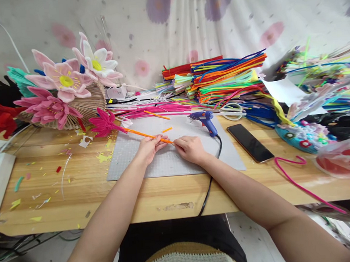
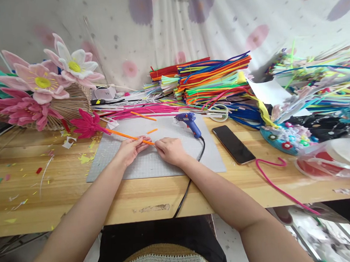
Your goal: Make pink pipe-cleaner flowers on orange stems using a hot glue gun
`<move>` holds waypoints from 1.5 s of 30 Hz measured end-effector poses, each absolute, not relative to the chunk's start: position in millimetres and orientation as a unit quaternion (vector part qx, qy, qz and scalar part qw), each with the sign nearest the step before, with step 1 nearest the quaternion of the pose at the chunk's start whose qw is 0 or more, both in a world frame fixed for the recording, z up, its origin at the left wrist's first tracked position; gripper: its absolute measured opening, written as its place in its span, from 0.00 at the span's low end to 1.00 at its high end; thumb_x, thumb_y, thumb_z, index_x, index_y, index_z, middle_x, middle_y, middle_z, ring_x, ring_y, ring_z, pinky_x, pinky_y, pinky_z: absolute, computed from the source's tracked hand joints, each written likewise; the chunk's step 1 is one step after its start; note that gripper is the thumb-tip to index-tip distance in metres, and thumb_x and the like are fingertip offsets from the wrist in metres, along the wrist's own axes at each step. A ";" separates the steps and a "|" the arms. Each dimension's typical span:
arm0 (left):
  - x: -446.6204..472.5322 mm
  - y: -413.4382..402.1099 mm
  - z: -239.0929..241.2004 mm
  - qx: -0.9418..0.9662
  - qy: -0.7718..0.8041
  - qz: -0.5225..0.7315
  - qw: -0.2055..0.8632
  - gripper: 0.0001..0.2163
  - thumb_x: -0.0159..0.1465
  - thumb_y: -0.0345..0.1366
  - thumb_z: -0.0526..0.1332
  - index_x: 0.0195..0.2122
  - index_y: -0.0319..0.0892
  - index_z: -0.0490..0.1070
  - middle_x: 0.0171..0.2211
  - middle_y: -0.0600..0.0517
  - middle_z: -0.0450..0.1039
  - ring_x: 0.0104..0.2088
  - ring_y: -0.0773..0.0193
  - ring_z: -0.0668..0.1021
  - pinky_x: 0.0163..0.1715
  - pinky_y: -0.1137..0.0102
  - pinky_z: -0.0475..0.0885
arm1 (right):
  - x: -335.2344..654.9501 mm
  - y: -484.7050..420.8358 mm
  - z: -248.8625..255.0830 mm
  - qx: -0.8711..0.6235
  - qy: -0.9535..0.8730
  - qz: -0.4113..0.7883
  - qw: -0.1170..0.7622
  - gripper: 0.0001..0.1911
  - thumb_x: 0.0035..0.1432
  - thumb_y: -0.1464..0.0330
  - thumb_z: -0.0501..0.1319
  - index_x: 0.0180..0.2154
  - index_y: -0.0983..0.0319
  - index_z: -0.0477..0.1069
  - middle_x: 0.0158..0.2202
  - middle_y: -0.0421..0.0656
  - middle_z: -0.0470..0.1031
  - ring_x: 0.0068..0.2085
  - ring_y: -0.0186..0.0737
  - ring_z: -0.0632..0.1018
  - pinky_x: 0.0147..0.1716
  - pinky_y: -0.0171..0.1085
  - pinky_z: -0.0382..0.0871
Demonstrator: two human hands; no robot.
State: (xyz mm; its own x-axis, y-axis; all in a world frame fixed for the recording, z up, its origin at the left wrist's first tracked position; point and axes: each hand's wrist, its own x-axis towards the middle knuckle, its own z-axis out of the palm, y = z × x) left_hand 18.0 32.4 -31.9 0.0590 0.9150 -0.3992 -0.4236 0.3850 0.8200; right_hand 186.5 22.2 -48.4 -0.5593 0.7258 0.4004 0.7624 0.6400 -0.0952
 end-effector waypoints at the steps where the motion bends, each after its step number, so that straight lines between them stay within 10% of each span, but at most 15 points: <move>1: 18.9 32.2 -32.4 0.257 0.483 0.495 0.675 0.06 0.59 0.22 0.53 0.31 0.32 0.69 0.29 0.43 0.76 0.32 0.63 0.79 0.42 0.66 0.72 | 186.1 21.9 -48.1 -0.421 -0.882 -0.044 0.204 0.15 0.60 0.69 0.47 0.27 0.63 0.68 0.25 0.44 0.73 0.28 0.34 0.69 0.27 0.34 0.50; 33: 24.2 27.8 -34.5 0.311 0.483 0.502 0.646 0.06 0.55 0.23 0.59 0.34 0.35 0.66 0.28 0.46 0.76 0.29 0.64 0.78 0.38 0.64 0.73 | 184.2 25.8 -56.8 -0.437 -0.875 -0.026 0.208 0.14 0.62 0.67 0.47 0.30 0.62 0.69 0.28 0.43 0.73 0.29 0.34 0.71 0.28 0.33 0.51; 45: -14.9 50.0 -34.5 0.168 0.496 0.647 0.555 0.09 0.64 0.29 0.46 0.29 0.37 0.62 0.32 0.43 0.75 0.33 0.64 0.79 0.40 0.67 0.70 | 194.4 28.4 -59.5 -0.452 -0.872 0.002 0.189 0.13 0.61 0.68 0.48 0.31 0.61 0.70 0.30 0.42 0.75 0.33 0.34 0.73 0.30 0.33 0.55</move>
